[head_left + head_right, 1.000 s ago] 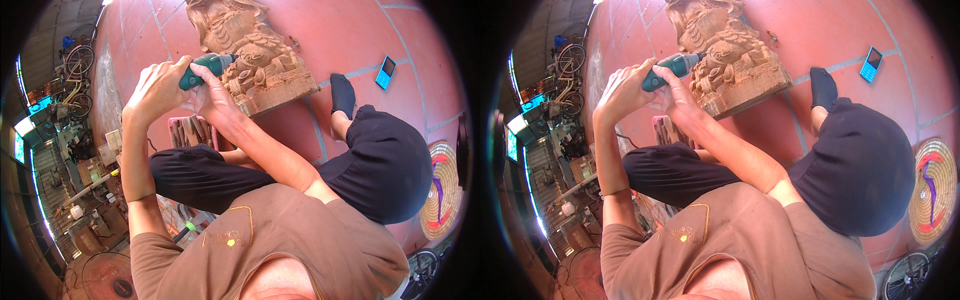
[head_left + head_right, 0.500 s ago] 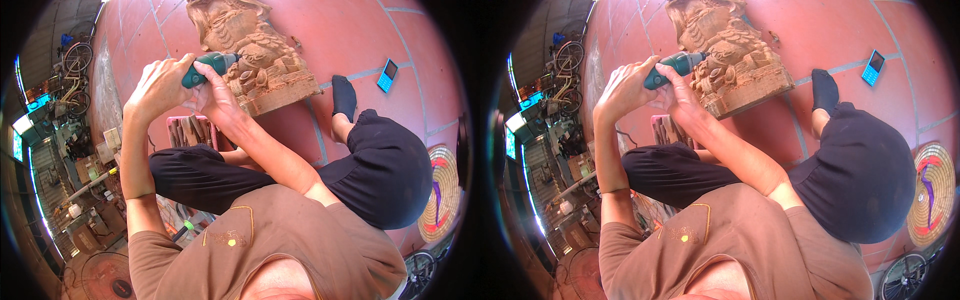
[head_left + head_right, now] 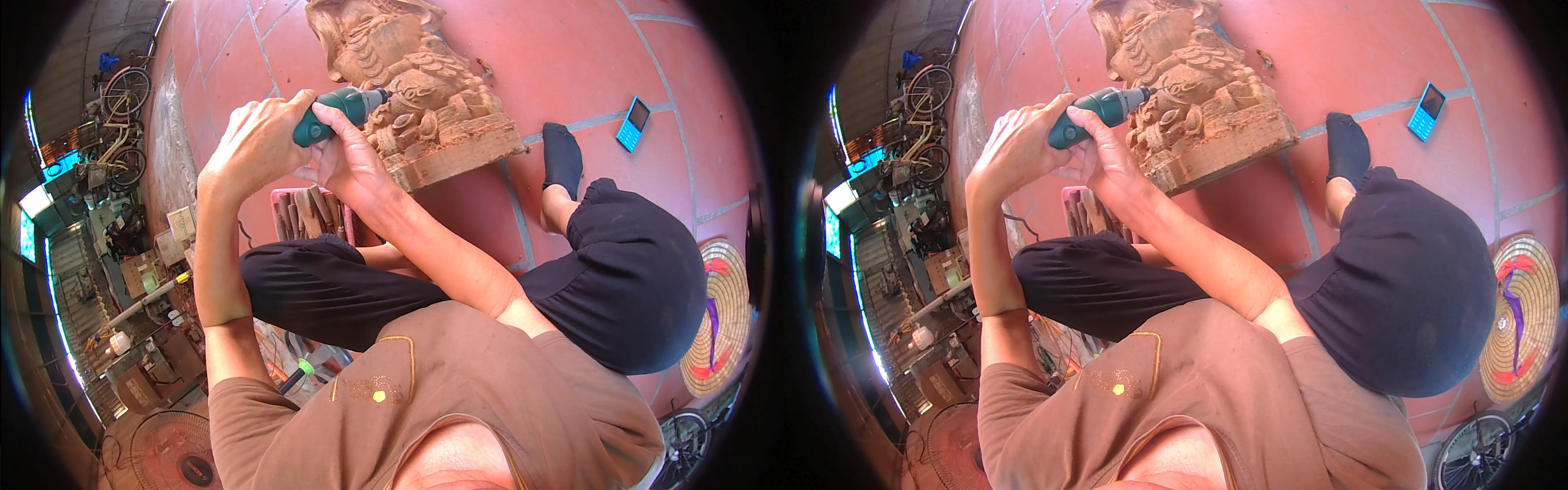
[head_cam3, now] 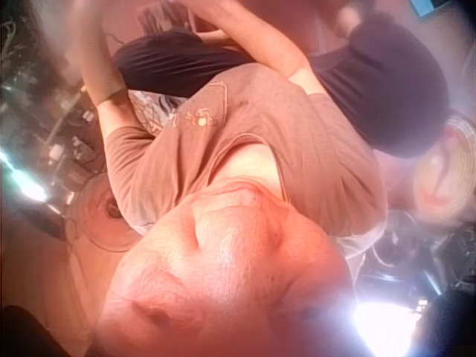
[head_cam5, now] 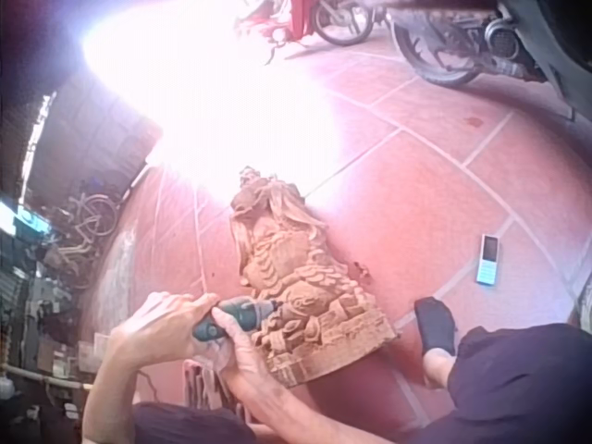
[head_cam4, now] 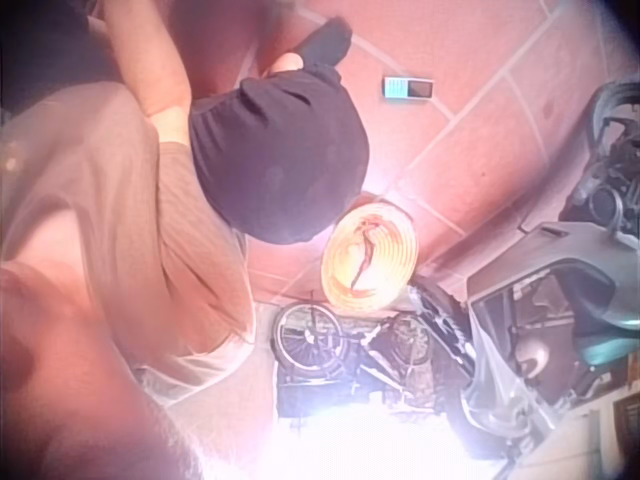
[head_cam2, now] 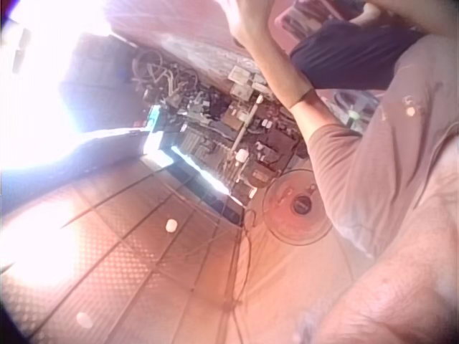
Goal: The person uses a handheld rotary tool to carve details into a wooden block featuring a relief sculpture. They hold the tool with both hands and guide it along the surface of the wood, removing material to refine the design.
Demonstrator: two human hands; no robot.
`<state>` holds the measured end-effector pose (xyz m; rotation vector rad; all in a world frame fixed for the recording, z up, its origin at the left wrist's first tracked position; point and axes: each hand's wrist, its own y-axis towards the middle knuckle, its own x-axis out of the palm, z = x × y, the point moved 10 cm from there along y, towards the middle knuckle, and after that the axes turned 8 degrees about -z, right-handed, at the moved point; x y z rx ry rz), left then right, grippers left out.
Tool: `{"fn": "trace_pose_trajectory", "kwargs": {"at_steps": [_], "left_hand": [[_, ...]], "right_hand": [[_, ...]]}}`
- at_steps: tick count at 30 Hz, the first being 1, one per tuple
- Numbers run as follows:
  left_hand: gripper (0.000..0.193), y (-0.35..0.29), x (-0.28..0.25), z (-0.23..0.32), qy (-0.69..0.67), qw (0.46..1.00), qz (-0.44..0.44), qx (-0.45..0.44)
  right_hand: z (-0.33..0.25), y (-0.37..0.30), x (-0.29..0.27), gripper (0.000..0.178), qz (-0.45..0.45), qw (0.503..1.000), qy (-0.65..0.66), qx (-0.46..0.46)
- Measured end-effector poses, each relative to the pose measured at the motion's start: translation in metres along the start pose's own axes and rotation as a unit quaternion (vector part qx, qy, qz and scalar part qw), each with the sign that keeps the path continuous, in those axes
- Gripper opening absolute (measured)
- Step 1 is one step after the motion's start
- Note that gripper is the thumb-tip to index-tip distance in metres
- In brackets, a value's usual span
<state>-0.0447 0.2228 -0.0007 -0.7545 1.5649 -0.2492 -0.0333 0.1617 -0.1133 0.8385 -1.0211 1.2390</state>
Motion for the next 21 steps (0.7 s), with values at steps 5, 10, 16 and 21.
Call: {"fn": "trace_pose_trajectory", "kwargs": {"at_steps": [5,10,16,21], "left_hand": [[0.056,-0.002,0.003,-0.004,-0.006,1.0,-0.007,-0.009],[0.056,-0.005,0.004,-0.005,-0.005,1.0,-0.023,-0.017],[0.055,-0.008,-0.002,-0.003,-0.018,1.0,0.0,-0.015],[0.053,-0.002,-0.003,-0.002,-0.014,1.0,0.01,0.001]], "right_hand": [[0.004,0.002,-0.003,0.031,-0.004,1.0,0.009,-0.004],[0.009,0.003,-0.005,0.032,-0.008,1.0,0.017,0.001],[0.004,0.003,0.002,0.031,-0.019,1.0,0.003,-0.008],[-0.002,0.001,0.002,0.031,-0.006,1.0,-0.01,-0.007]]}}
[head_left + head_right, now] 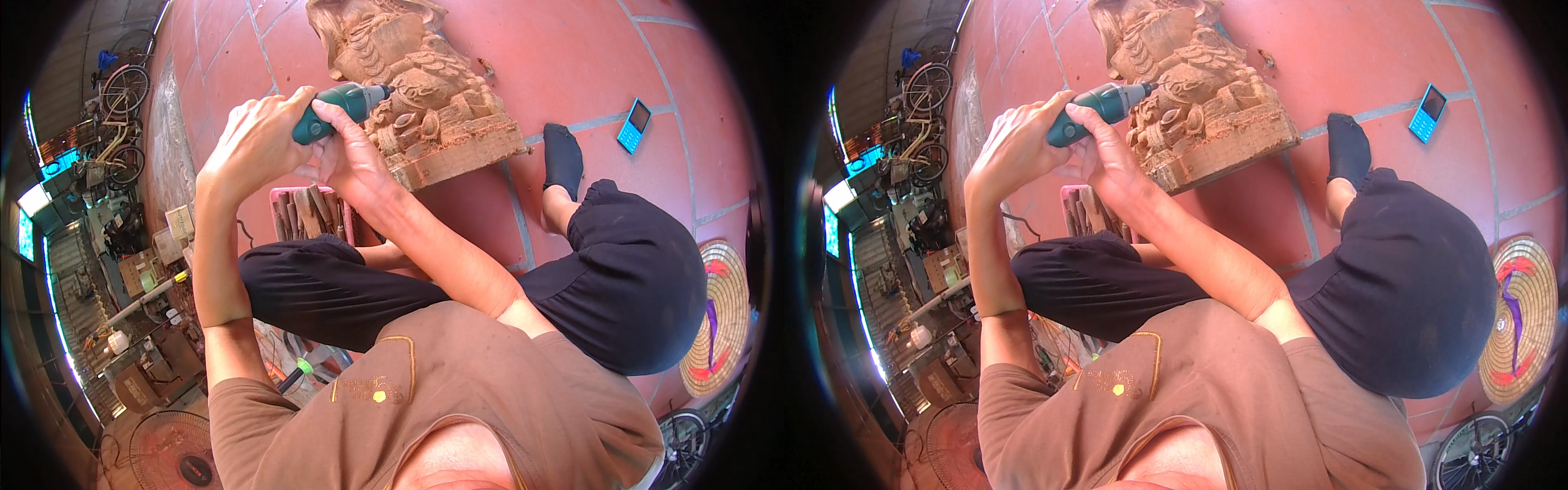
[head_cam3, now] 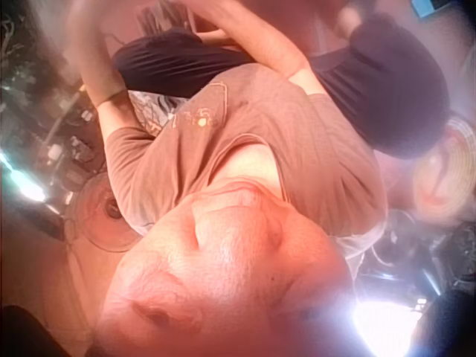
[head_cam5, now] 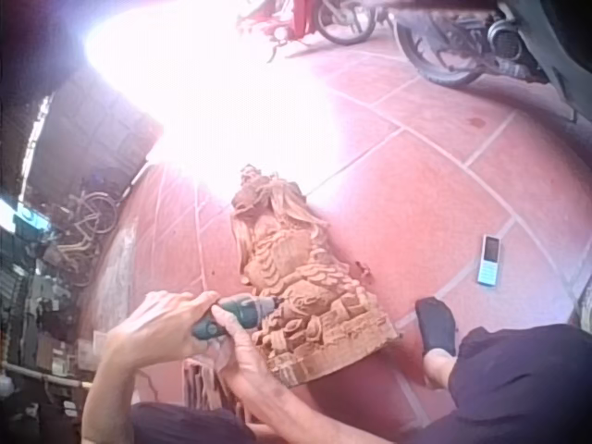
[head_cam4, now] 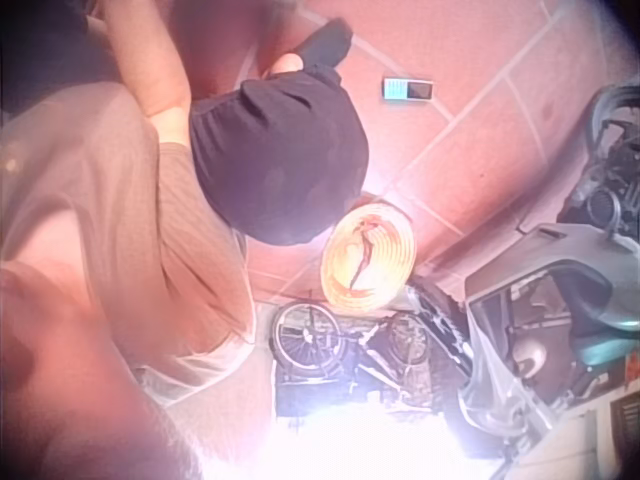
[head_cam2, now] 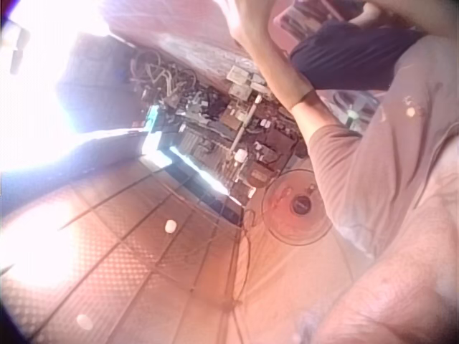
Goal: The person uses a handheld rotary tool to carve details into a wooden block featuring a relief sculpture. They hold the tool with both hands and guide it along the surface of the wood, removing material to refine the design.
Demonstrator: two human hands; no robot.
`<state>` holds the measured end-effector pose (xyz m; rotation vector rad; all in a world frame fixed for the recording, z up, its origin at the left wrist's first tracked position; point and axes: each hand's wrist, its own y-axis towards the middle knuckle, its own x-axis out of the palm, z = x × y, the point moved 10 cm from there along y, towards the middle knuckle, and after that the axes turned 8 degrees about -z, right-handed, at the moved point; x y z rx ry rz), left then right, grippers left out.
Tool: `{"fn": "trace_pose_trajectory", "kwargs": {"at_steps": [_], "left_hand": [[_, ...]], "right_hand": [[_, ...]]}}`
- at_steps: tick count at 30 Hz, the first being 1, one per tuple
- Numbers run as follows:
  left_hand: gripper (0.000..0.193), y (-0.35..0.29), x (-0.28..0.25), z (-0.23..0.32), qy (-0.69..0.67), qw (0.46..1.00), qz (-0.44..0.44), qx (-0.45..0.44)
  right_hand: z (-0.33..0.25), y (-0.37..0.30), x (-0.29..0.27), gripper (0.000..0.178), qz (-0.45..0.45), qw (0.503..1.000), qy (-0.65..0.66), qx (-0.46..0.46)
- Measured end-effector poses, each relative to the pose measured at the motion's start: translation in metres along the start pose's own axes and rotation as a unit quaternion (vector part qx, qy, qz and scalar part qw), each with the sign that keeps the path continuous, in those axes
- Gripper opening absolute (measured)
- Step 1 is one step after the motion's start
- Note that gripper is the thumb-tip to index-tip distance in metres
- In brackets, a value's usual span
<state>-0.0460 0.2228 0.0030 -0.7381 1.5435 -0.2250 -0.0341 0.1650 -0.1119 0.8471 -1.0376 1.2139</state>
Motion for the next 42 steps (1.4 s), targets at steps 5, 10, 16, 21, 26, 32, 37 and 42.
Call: {"fn": "trace_pose_trajectory", "kwargs": {"at_steps": [5,10,16,21,26,32,37,42], "left_hand": [[0.045,0.004,0.001,0.002,0.01,1.0,0.019,0.021],[0.045,0.005,0.001,0.001,0.014,1.0,-0.002,0.009],[0.043,-0.001,0.002,0.0,0.014,1.0,0.002,0.008],[0.058,-0.003,0.004,-0.004,0.008,0.999,-0.03,-0.018],[0.042,-0.005,-0.002,0.002,0.001,1.0,0.001,0.001],[0.054,0.005,0.001,0.0,0.012,1.0,-0.007,0.001],[0.054,0.009,-0.001,0.002,0.019,1.0,-0.008,0.007],[0.054,0.013,-0.001,0.004,0.028,0.999,-0.017,0.01]], "right_hand": [[-0.006,-0.002,0.001,0.031,0.01,1.0,-0.003,-0.01],[0.0,-0.001,-0.003,0.031,0.019,1.0,0.002,0.006],[0.006,0.0,-0.003,0.032,0.008,1.0,0.014,0.006],[0.01,-0.001,-0.001,0.033,0.001,1.0,0.013,0.0],[0.004,0.0,0.005,0.04,-0.011,0.999,-0.034,-0.009],[-0.006,-0.003,0.003,0.031,0.011,1.0,-0.008,-0.01],[-0.009,-0.003,0.003,0.032,0.006,1.0,-0.009,-0.01],[-0.011,-0.004,0.005,0.031,0.007,1.0,0.001,-0.015]]}}
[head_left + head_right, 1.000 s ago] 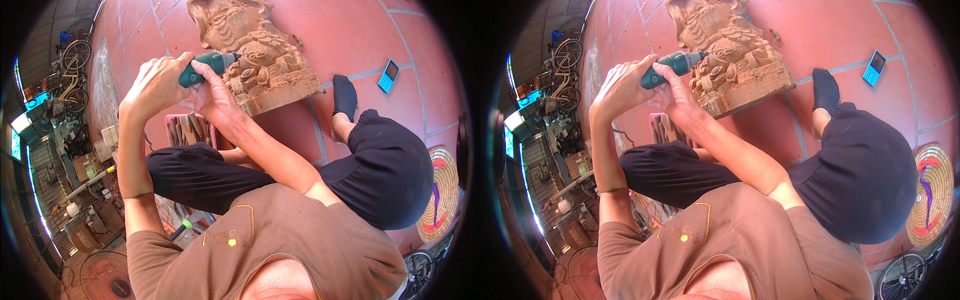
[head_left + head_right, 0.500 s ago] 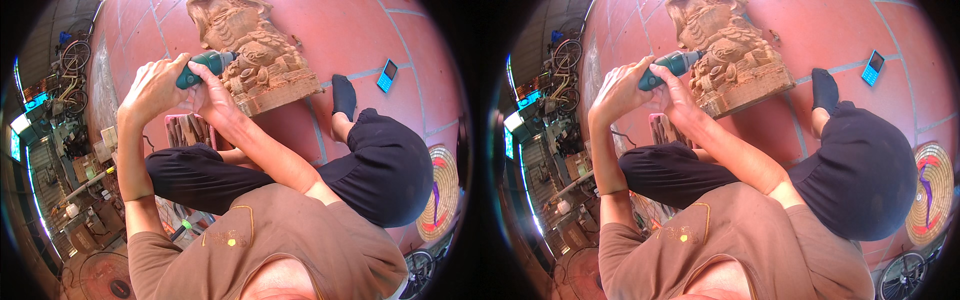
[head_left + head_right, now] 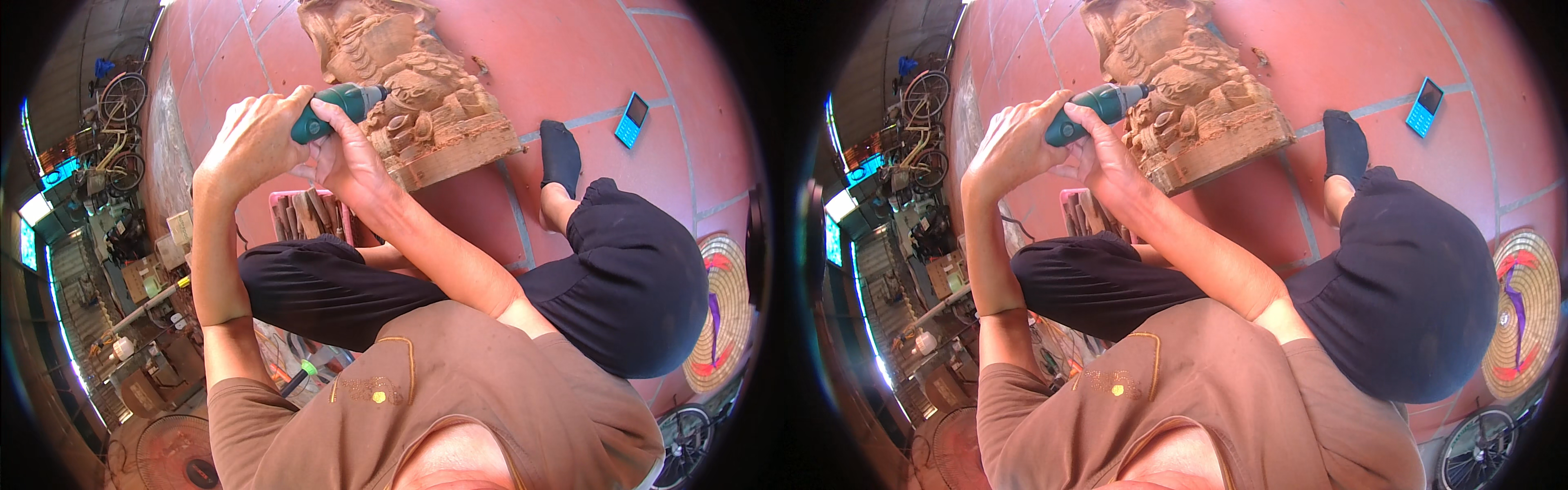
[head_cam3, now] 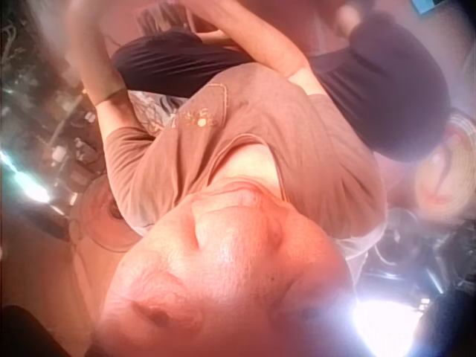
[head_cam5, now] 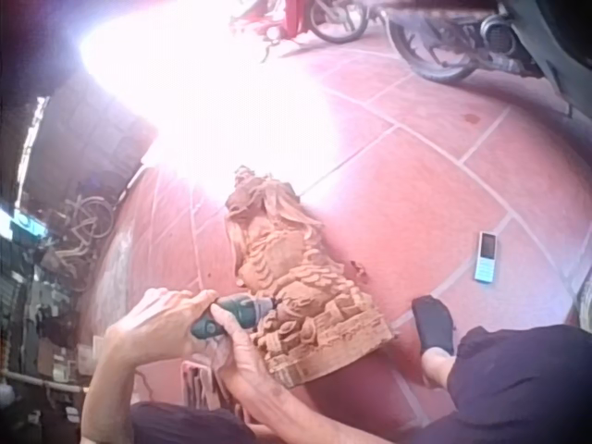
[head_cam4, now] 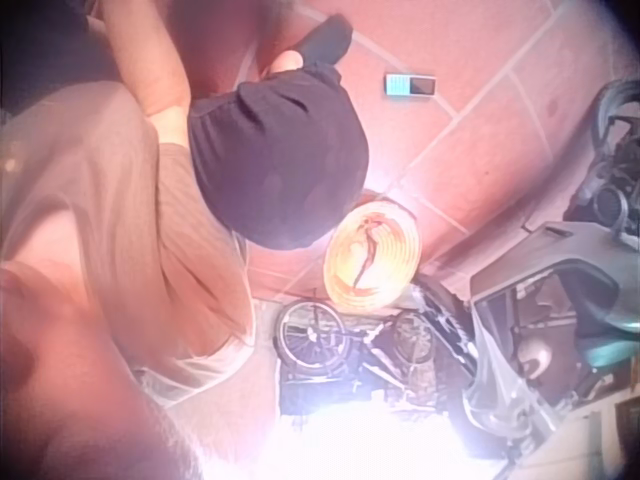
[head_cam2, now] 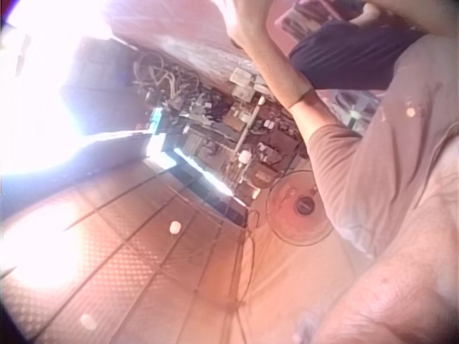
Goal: The person uses a handheld rotary tool to carve details into a wooden block featuring a relief sculpture. They hold the tool with both hands and guide it along the surface of the wood, removing material to refine the design.
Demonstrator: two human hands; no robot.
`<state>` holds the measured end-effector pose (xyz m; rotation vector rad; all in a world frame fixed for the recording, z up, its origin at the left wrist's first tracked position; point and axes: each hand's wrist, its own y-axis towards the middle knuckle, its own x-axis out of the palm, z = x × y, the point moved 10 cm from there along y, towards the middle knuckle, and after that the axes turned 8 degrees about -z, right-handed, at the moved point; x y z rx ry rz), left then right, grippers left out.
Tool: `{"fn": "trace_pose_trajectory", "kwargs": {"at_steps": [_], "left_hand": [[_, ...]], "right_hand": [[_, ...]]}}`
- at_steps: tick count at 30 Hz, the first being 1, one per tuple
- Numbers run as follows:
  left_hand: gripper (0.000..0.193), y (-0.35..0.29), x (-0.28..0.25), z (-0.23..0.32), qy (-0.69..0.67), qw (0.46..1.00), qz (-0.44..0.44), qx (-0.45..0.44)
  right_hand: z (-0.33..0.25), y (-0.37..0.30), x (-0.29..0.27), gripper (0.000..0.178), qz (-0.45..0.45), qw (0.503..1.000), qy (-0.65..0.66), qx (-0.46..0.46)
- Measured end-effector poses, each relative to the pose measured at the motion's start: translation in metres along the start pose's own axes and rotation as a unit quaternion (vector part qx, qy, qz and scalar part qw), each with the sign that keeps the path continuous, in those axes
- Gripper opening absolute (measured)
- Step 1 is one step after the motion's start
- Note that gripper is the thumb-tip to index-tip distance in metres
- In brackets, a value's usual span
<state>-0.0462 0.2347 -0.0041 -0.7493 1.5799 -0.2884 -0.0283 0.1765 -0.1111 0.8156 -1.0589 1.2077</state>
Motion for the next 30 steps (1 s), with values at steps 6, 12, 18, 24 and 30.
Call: {"fn": "trace_pose_trajectory", "kwargs": {"at_steps": [6,12,18,24,30], "left_hand": [[0.055,0.0032,-0.0035,0.007,0.003,1.0,0.0,0.012],[0.055,0.0039,-0.0043,0.0085,0.0,1.0,0.007,0.018],[0.055,0.0042,-0.0048,0.0058,-0.01,1.0,-0.014,-0.006],[0.055,0.0008,-0.0002,0.0043,0.001,1.0,-0.008,-0.001],[0.055,0.0009,-0.0003,0.0046,-0.001,1.0,-0.003,0.008]], "right_hand": [[-0.0045,-0.0025,0.0016,0.03,-0.006,1.0,-0.002,-0.011],[-0.007,-0.0048,0.0022,0.03,-0.001,1.0,-0.008,-0.011],[-0.007,-0.0022,0.0007,0.032,0.002,1.0,-0.012,-0.01],[-0.0016,-0.0036,-0.001,0.034,0.009,1.0,-0.005,-0.003],[0.0005,-0.0016,-0.004,0.034,0.002,1.0,-0.003,0.001]]}}
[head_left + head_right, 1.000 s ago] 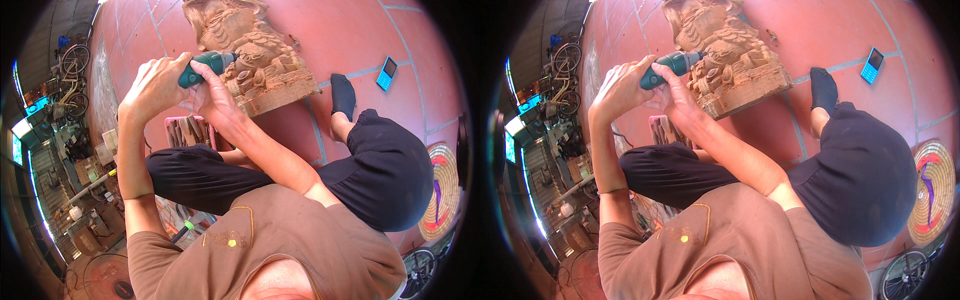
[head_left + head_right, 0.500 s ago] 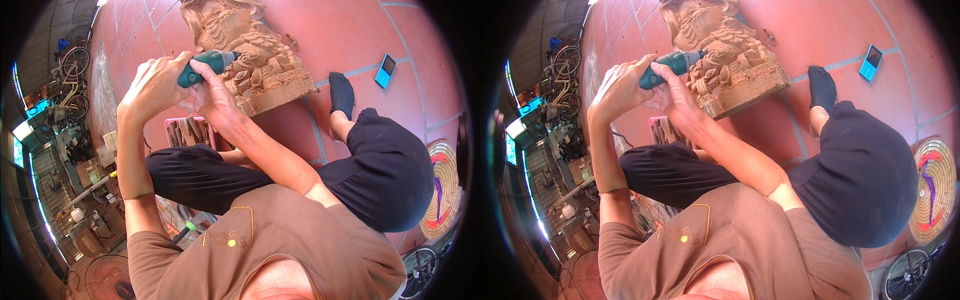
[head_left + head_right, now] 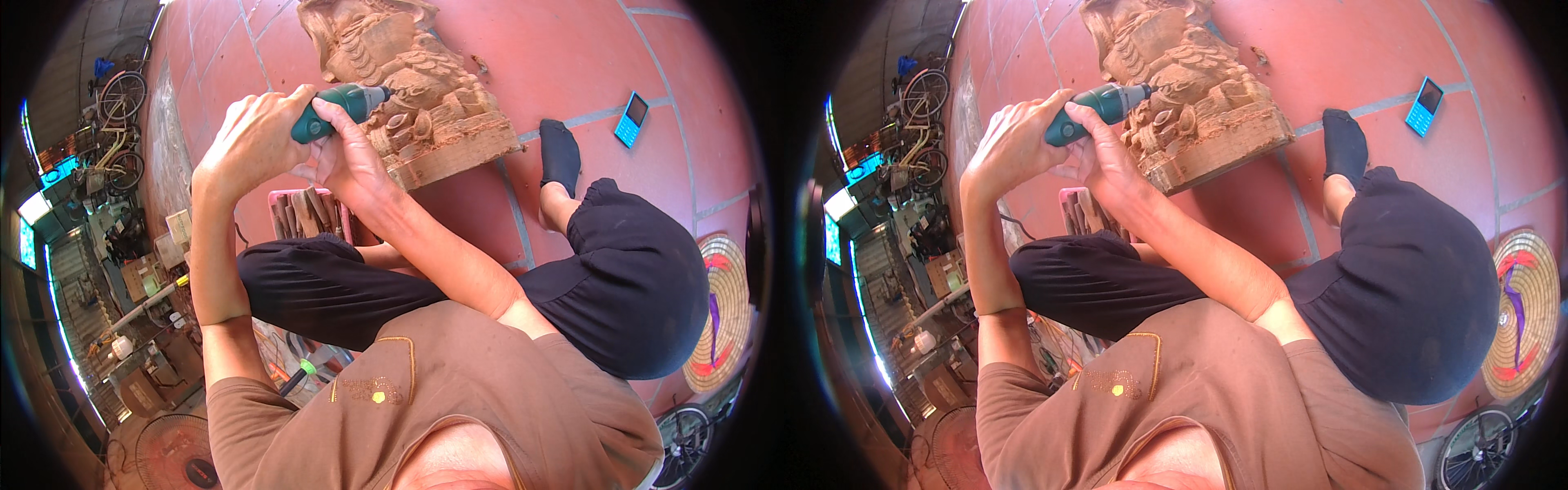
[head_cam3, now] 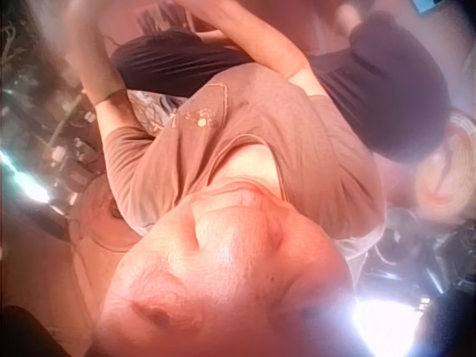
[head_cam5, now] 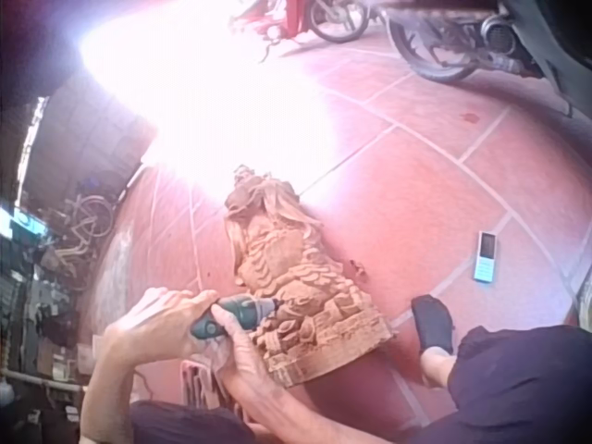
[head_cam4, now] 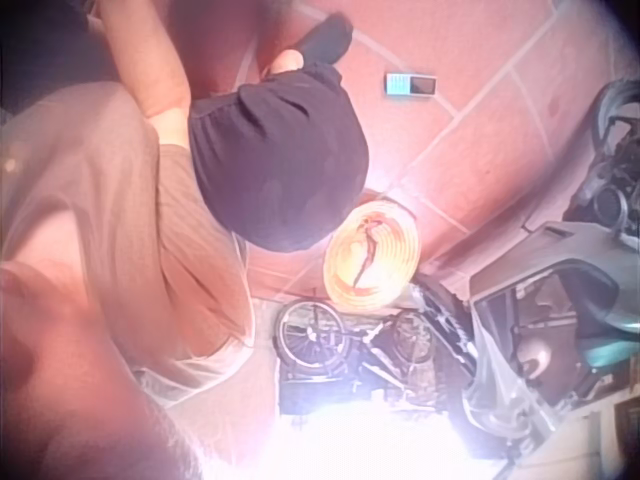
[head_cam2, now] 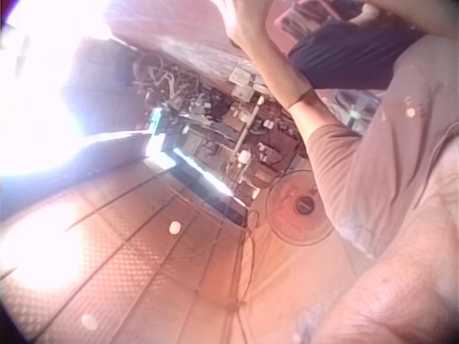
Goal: The person uses a handheld rotary tool to carve details into a wooden block featuring a relief sculpture. They hold the tool with both hands and guide it along the surface of the wood, removing material to refine the design.
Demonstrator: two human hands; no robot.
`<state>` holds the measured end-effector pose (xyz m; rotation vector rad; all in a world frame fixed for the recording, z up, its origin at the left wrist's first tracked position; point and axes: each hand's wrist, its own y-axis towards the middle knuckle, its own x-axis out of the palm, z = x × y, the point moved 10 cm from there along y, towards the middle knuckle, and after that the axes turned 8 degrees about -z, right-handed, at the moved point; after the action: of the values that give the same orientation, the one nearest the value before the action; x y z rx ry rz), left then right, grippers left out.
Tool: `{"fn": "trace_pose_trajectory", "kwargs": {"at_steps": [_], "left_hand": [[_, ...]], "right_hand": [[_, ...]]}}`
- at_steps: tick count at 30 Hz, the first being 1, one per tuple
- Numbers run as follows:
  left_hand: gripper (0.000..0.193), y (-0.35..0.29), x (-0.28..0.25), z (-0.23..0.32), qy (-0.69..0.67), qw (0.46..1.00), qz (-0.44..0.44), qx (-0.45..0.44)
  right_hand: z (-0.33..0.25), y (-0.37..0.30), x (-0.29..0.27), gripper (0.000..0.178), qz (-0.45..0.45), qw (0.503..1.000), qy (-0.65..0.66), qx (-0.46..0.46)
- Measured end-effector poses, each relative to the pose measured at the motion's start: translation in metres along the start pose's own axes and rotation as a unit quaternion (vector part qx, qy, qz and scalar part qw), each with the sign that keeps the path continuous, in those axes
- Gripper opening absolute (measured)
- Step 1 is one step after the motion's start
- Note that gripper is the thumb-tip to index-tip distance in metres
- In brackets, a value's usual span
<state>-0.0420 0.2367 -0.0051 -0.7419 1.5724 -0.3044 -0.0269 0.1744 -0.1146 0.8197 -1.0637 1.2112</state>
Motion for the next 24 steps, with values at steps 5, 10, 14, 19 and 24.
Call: {"fn": "trace_pose_trajectory", "kwargs": {"at_steps": [5,10,14,19,24], "left_hand": [[0.056,-0.0006,0.0015,-0.0032,-0.001,1.0,-0.006,-0.009],[0.056,-0.0028,0.0026,-0.0043,0.008,1.0,-0.004,-0.013],[0.056,-0.0024,0.0031,-0.0033,0.007,1.0,-0.009,-0.017],[0.057,-0.0044,0.0036,-0.0023,0.005,1.0,-0.01,-0.019],[0.058,-0.006,0.0031,0.0001,-0.004,1.0,-0.016,-0.024]], "right_hand": [[0.0007,-0.0007,0.0023,0.033,-0.004,1.0,-0.005,-0.002],[0.0031,-0.0015,0.0032,0.033,0.008,1.0,0.001,0.004],[0.0036,-0.002,0.0011,0.033,0.01,1.0,-0.002,0.005],[0.0043,-0.0018,0.0013,0.032,0.003,1.0,0.001,0.005],[0.0045,-0.002,0.0025,0.033,-0.003,1.0,0.001,0.003]]}}
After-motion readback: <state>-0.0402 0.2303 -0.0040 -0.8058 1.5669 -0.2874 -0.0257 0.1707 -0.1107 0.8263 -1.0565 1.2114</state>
